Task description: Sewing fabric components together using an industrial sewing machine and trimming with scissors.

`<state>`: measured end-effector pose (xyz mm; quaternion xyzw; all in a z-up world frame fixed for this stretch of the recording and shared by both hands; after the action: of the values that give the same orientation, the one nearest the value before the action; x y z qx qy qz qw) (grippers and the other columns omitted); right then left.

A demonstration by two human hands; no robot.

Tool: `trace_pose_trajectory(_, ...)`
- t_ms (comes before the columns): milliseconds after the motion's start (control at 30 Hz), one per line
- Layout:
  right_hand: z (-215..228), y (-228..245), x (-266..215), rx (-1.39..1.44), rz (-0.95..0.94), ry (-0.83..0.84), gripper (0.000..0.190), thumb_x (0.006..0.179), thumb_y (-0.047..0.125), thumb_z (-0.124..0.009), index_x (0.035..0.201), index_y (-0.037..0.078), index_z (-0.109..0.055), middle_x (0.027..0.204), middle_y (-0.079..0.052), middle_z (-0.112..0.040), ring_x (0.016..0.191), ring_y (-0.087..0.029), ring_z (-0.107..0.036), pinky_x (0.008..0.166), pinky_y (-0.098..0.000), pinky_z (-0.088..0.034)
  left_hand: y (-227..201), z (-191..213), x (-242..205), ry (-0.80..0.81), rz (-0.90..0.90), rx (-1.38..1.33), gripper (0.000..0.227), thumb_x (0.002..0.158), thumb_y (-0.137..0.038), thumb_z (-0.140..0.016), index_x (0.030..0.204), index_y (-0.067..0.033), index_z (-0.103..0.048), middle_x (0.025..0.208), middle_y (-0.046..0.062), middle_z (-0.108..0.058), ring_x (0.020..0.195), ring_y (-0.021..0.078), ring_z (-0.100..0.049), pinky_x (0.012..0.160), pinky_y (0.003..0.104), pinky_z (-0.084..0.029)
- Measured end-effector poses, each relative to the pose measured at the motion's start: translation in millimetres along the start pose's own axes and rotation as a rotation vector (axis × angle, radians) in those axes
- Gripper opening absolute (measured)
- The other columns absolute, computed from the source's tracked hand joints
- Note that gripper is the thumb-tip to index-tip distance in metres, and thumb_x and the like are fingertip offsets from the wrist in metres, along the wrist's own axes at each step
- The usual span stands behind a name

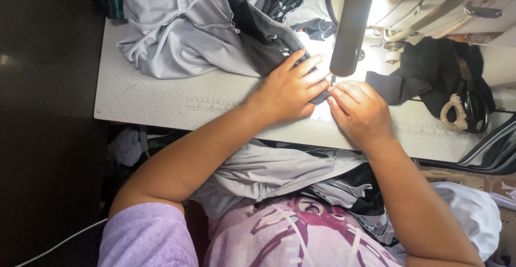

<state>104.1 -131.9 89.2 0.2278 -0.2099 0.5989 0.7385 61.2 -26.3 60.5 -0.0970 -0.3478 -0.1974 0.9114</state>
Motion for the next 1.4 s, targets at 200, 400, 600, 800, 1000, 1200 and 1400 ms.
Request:
trace_pose_trajectory(200,1.0,0.2,9.8,0.045,-0.01,-0.039,0.004,0.096,0.009,-0.076,0.096,0.005,-0.076,0.094,-0.008,-0.073,0.084,-0.029,-0.069,0.071,-0.0378,-0.059,2.6,-10.9,1.5,-0.043,0.018,0.066,0.037,0.074,-0.033,-0.068,0.102,-0.0103,-0.07,0.1,0.009,-0.066,0.11,0.0321,-0.059,0.103,0.057,-0.042)
trace_pose_trajectory(400,-8.8,-14.6,9.0,0.035,-0.005,-0.053,0.004,0.094,0.008,-0.077,0.096,0.005,-0.077,0.087,-0.011,-0.071,0.08,-0.031,-0.068,0.066,-0.0385,-0.059,14.5,-10.3,9.8,-0.074,0.041,0.083,0.035,0.071,-0.034,-0.066,0.097,-0.0105,-0.07,0.094,0.008,-0.062,0.104,0.0301,-0.057,0.096,0.054,-0.043)
trace_pose_trajectory(600,-16.8,-36.0,20.1,0.047,-0.017,-0.094,0.015,0.094,-0.001,-0.074,0.079,0.001,-0.072,0.076,-0.013,-0.061,0.077,-0.032,-0.064,0.063,-0.0393,-0.056,37.4,-16.3,19.2,-0.004,0.122,0.146,0.045,0.066,-0.041,-0.071,0.102,-0.0142,-0.072,0.102,0.005,-0.061,0.104,0.0261,-0.054,0.087,0.045,-0.044)
trace_pose_trajectory(800,-35.4,-67.9,21.9,0.166,-0.715,0.282,0.024,0.092,0.018,-0.061,0.109,0.001,-0.056,0.101,-0.02,-0.055,0.1,-0.046,-0.057,0.083,-0.054,-0.047,66.1,57.6,19.4,0.199,0.428,0.015,0.063,0.068,-0.053,-0.092,0.113,-0.0204,-0.061,0.112,0.0,-0.056,0.103,0.0265,-0.053,0.09,0.044,-0.044)
trace_pose_trajectory(1000,-54.0,-11.8,57.3,0.264,-0.239,0.239,0.041,0.099,0.029,-0.073,0.125,-0.001,-0.063,0.121,-0.021,-0.062,0.114,-0.038,-0.056,0.101,-0.0495,-0.044,78.7,116.7,8.7,0.008,0.444,-0.071,0.033,0.091,-0.028,-0.081,0.101,-0.014,-0.053,0.101,0.004,-0.055,0.083,0.0288,-0.055,0.074,0.043,-0.045)
trace_pose_trajectory(1200,6.0,43.8,61.1,0.167,0.074,-0.027,0.006,0.103,0.006,-0.07,0.099,0.002,-0.07,0.099,-0.011,-0.074,0.085,-0.027,-0.07,0.071,-0.0392,-0.049,47.8,70.7,-8.6,0.206,0.218,-0.012,0.049,0.072,-0.033,-0.091,0.111,-0.0135,-0.068,0.125,0.005,-0.06,0.126,0.0251,-0.054,0.114,0.048,-0.033)
trace_pose_trajectory(1400,44.3,28.2,32.3,0.276,-0.074,-0.062,0.008,0.099,-0.01,-0.075,0.102,-0.004,-0.069,0.105,-0.017,-0.074,0.089,-0.034,-0.066,0.085,-0.0413,-0.051,8.7,60.2,12.5,-0.058,0.118,-0.314,0.023,0.07,-0.003,-0.067,0.086,-0.006,-0.05,0.072,0.01,-0.048,0.068,0.034,-0.051,0.074,0.042,-0.047)
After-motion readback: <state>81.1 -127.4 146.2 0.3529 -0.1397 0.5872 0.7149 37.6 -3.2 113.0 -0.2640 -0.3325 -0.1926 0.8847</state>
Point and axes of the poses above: each hand's wrist, its own x-axis towards the middle knuckle, its own z-axis out of the back of the hand, y = z × x, the point moved 9 cm from there along x, towards the middle knuckle
